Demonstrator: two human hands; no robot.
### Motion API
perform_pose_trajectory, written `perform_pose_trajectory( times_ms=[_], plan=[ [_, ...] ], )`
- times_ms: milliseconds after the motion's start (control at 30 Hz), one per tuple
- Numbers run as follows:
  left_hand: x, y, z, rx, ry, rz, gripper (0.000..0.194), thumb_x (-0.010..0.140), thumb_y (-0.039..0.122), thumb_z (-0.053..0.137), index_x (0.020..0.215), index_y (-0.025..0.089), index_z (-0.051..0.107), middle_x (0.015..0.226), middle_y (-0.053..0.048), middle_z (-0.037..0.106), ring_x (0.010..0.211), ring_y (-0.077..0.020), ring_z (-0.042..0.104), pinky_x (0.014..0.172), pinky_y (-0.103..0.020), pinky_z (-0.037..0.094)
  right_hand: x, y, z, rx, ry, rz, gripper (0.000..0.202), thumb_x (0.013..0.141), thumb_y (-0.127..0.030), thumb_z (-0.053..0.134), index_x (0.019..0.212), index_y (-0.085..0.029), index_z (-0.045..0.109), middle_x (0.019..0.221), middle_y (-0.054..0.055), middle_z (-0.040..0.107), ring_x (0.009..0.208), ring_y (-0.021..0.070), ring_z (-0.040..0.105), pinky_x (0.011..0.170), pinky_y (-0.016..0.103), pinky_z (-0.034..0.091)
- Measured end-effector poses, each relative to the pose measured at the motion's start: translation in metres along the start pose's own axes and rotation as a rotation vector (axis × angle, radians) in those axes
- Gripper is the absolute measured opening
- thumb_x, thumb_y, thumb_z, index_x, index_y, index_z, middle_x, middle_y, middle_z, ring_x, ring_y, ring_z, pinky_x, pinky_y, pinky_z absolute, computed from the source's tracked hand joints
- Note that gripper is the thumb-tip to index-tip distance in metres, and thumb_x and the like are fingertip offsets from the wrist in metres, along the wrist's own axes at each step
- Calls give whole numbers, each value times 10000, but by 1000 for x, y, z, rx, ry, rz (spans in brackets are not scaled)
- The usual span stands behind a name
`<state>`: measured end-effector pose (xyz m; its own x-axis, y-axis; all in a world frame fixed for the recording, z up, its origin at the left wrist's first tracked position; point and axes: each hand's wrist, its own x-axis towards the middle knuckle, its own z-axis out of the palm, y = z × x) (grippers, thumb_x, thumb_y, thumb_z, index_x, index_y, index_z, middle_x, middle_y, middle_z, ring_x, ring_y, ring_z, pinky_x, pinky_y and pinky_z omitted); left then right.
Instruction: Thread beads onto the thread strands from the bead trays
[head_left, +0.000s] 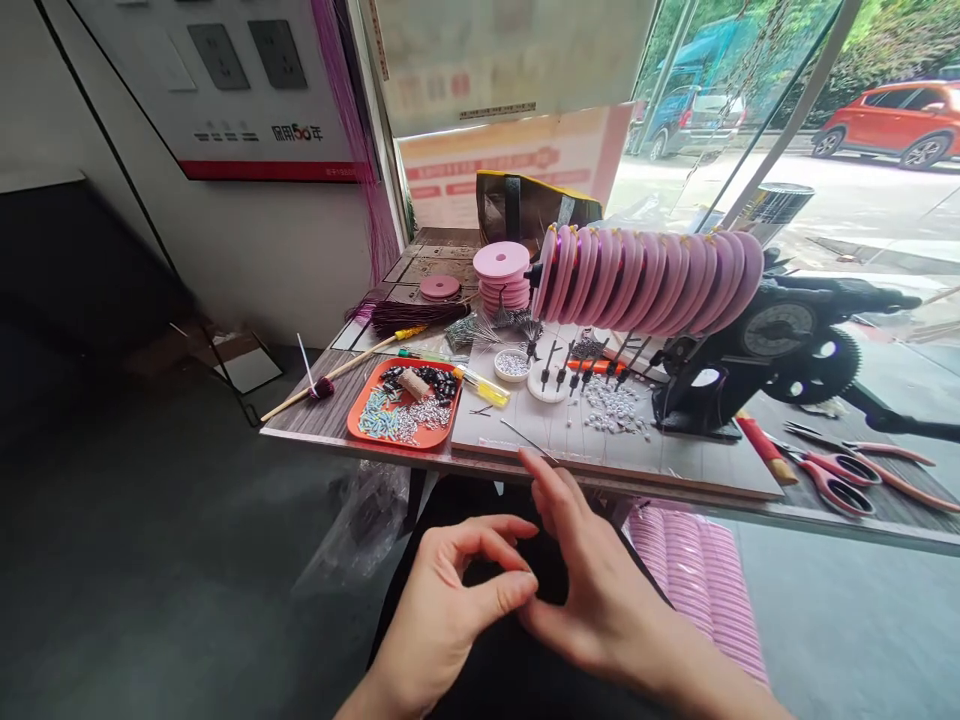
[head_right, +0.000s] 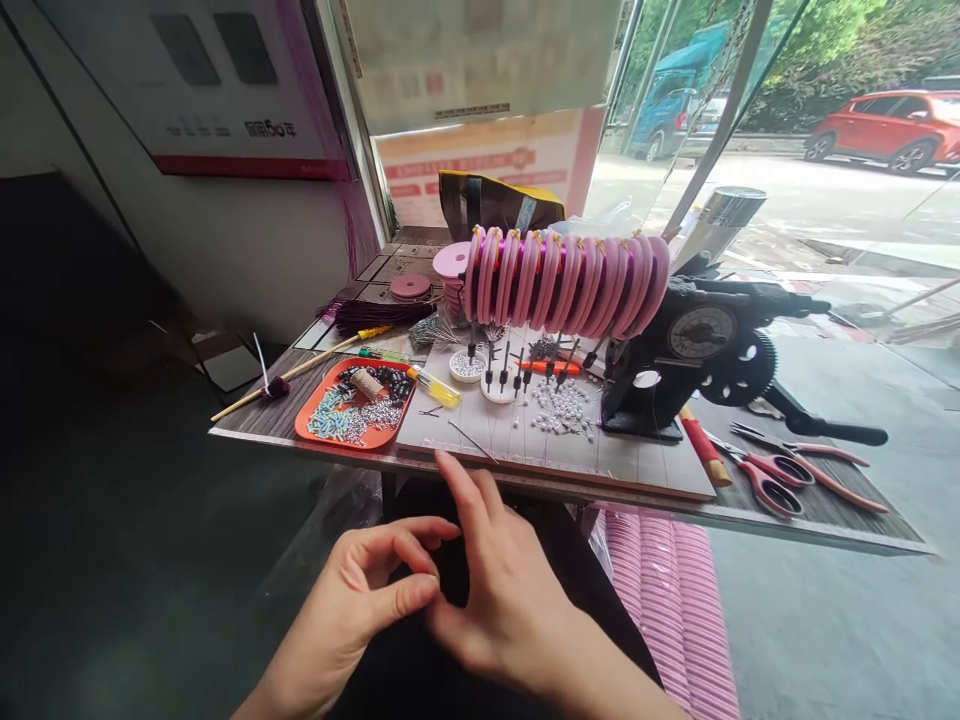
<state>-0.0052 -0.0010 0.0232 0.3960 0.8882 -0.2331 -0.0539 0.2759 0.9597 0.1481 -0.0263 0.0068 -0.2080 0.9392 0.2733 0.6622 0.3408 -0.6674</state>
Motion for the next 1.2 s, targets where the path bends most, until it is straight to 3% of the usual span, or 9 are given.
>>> perform_pose_trajectory(
  times_ms=[200,367,500,633,833,967,1100,1200],
  plan=[
    [6,-1,9,-242,-47,-145,87,582,177,751,584,154,667,745,-42,709,764,-192,620,769,-292,433,-4,0,9,-67,-19,-127,1021,641,-160,544,1406,-171,-132,1248,190,391,1106,322,485,882,501,441],
    [7,-11,13,-309,80,-177,99,570,176,767,592,152,673,638,-4,667,686,-133,566,716,-238,410,-6,2,16,-60,-48,-110,1048,655,-182,561,1393,-187,-183,1256,205,383,1135,349,461,872,572,421],
    [7,-15,10,-335,108,-158,100,581,173,762,579,154,664,615,11,648,660,-112,544,697,-220,400,-9,1,14,10,-81,-121,996,692,-195,525,1393,-208,-183,1339,198,314,1202,346,400,897,556,414],
    [7,-13,5,-372,67,-142,95,581,138,748,573,159,656,628,5,653,681,-126,570,735,-239,422,-11,-1,7,43,-87,-95,873,766,-218,457,1405,-216,-138,1329,167,351,1215,301,397,920,500,418],
    [8,-16,3,-348,50,-127,106,628,165,726,595,161,625,715,-23,688,801,-167,608,810,-271,412,-9,2,15,-148,-9,-176,953,822,-597,403,1397,-107,-176,1256,246,431,1107,352,493,841,535,439],
    [12,-21,7,-187,161,-54,151,589,215,760,573,144,629,582,8,635,606,-128,560,642,-232,424,-9,5,27,-283,78,-269,977,806,-687,313,1402,-61,-140,1222,265,478,1071,368,518,802,498,454],
    [13,-22,9,-65,214,-10,183,562,239,773,548,135,623,539,11,610,545,-117,522,569,-223,412,-12,2,26,-265,82,-286,895,839,-658,253,1404,-64,-105,1202,252,490,1073,359,519,806,485,457],
    [10,-20,4,-25,178,3,142,578,220,758,567,138,642,577,-7,643,581,-130,550,599,-229,431,-12,-3,16,-136,71,-198,626,905,-398,303,1399,-114,43,1192,192,497,1081,289,522,841,420,462]
  ],
)
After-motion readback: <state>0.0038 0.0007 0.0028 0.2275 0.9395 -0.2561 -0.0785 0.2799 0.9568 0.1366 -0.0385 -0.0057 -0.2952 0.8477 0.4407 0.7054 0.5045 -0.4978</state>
